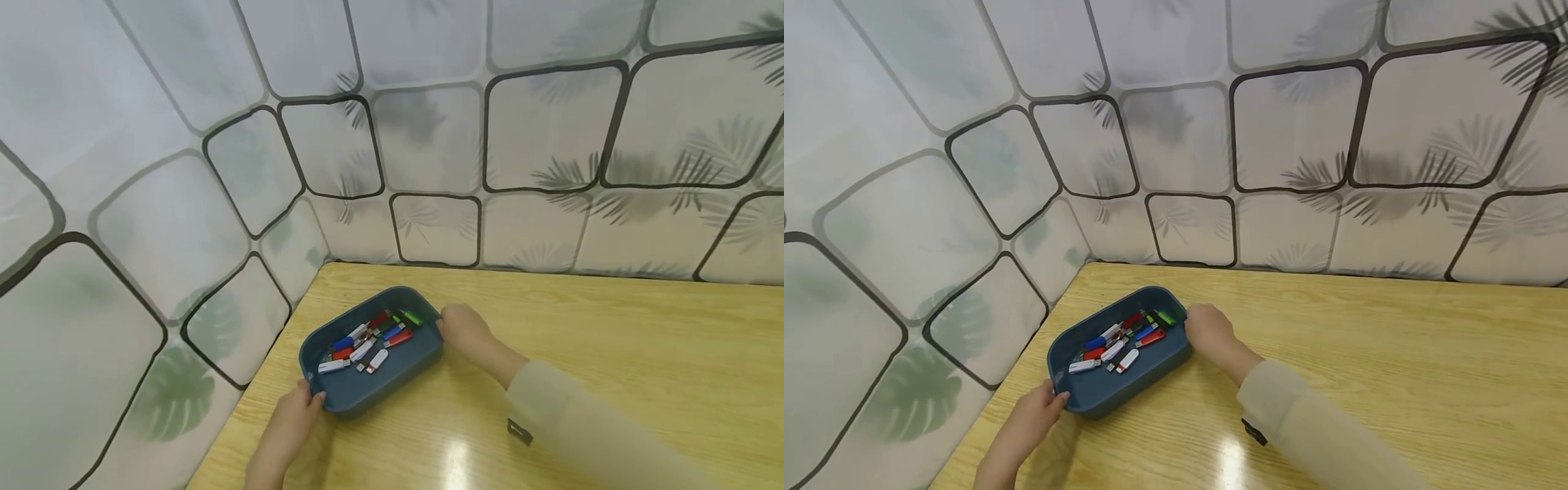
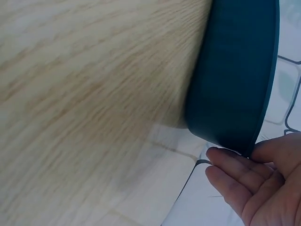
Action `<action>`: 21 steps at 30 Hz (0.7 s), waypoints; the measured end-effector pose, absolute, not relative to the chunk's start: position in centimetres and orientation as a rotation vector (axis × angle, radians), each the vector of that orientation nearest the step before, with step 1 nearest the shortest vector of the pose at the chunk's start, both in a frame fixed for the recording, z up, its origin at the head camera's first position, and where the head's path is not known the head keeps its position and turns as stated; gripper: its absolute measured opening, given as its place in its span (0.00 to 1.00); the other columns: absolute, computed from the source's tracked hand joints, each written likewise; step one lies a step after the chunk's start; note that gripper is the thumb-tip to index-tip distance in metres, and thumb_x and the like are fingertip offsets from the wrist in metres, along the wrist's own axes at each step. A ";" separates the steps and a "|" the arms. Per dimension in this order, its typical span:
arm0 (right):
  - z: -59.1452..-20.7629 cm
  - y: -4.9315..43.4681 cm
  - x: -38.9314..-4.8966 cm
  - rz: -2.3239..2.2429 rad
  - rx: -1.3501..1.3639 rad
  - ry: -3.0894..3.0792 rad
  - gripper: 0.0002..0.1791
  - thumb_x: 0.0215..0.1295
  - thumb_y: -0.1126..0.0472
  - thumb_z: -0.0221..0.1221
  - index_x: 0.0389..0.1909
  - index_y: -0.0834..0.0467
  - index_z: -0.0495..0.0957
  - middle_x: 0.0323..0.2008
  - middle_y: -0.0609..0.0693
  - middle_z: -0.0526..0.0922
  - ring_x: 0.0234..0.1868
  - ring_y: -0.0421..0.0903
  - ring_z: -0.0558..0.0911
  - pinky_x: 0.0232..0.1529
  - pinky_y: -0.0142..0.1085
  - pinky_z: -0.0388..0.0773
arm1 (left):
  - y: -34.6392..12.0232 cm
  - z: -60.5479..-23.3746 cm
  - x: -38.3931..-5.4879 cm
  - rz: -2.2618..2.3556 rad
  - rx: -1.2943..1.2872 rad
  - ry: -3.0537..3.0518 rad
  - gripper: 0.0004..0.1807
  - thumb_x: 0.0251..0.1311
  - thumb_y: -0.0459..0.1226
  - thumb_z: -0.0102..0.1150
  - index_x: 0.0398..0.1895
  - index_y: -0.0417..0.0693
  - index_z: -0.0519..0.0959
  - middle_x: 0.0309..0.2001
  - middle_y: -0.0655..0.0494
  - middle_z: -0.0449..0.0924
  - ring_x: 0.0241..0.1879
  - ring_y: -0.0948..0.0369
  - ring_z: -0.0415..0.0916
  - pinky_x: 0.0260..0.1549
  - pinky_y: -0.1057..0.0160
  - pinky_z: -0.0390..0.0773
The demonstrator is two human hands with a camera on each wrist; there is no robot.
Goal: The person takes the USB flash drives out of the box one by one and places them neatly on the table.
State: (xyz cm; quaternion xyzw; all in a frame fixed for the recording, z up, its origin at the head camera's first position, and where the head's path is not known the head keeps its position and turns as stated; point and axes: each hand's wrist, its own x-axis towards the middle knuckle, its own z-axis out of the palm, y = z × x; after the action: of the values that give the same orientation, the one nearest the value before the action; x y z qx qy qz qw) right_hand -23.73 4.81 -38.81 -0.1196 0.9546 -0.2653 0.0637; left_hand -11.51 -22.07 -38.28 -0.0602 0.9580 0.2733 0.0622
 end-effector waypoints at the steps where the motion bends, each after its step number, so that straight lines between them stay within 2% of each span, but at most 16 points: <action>1: -38.8 4.8 -23.8 -0.789 -0.370 2.888 0.11 0.67 0.65 0.53 0.29 0.67 0.78 0.18 0.50 0.76 0.19 0.42 0.75 0.20 0.29 0.73 | -22.1 -38.2 -11.5 0.825 -0.192 2.895 0.16 0.65 0.33 0.50 0.41 0.21 0.70 0.23 0.49 0.68 0.23 0.57 0.66 0.20 0.62 0.68; 4: -38.7 4.8 -23.9 -0.741 -0.400 2.904 0.10 0.66 0.67 0.53 0.29 0.69 0.77 0.18 0.51 0.76 0.18 0.42 0.75 0.18 0.28 0.72 | -22.0 -38.0 -11.5 0.819 -0.208 2.882 0.12 0.66 0.33 0.49 0.37 0.26 0.72 0.21 0.52 0.66 0.21 0.59 0.65 0.19 0.63 0.67; 11: -38.1 4.7 -23.6 -0.615 -0.368 2.929 0.08 0.63 0.69 0.52 0.28 0.66 0.77 0.17 0.50 0.75 0.16 0.42 0.72 0.14 0.27 0.67 | -22.0 -37.6 -11.5 0.824 -0.192 2.872 0.09 0.65 0.33 0.51 0.30 0.34 0.73 0.20 0.53 0.68 0.20 0.60 0.65 0.18 0.64 0.66; 16: -37.7 4.8 -23.4 -0.516 -0.337 2.916 0.06 0.63 0.68 0.53 0.30 0.64 0.78 0.21 0.50 0.77 0.19 0.42 0.75 0.15 0.29 0.71 | -21.8 -37.3 -11.6 0.790 -0.162 2.865 0.13 0.64 0.33 0.53 0.21 0.39 0.71 0.16 0.54 0.69 0.17 0.61 0.64 0.17 0.66 0.63; 21: -37.4 5.4 -23.4 -0.338 -0.315 2.936 0.07 0.65 0.69 0.51 0.31 0.62 0.78 0.24 0.50 0.78 0.23 0.43 0.75 0.18 0.34 0.75 | -20.9 -37.2 -12.1 0.768 -0.101 2.868 0.15 0.63 0.34 0.54 0.18 0.41 0.70 0.16 0.55 0.67 0.17 0.62 0.62 0.18 0.66 0.63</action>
State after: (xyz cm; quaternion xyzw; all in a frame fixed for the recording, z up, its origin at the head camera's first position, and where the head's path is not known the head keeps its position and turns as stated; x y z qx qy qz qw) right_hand -23.39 5.40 -37.39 -0.1057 0.9843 -0.1134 0.0848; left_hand -12.06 -20.86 -37.24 -0.0338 0.9619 0.2576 0.0853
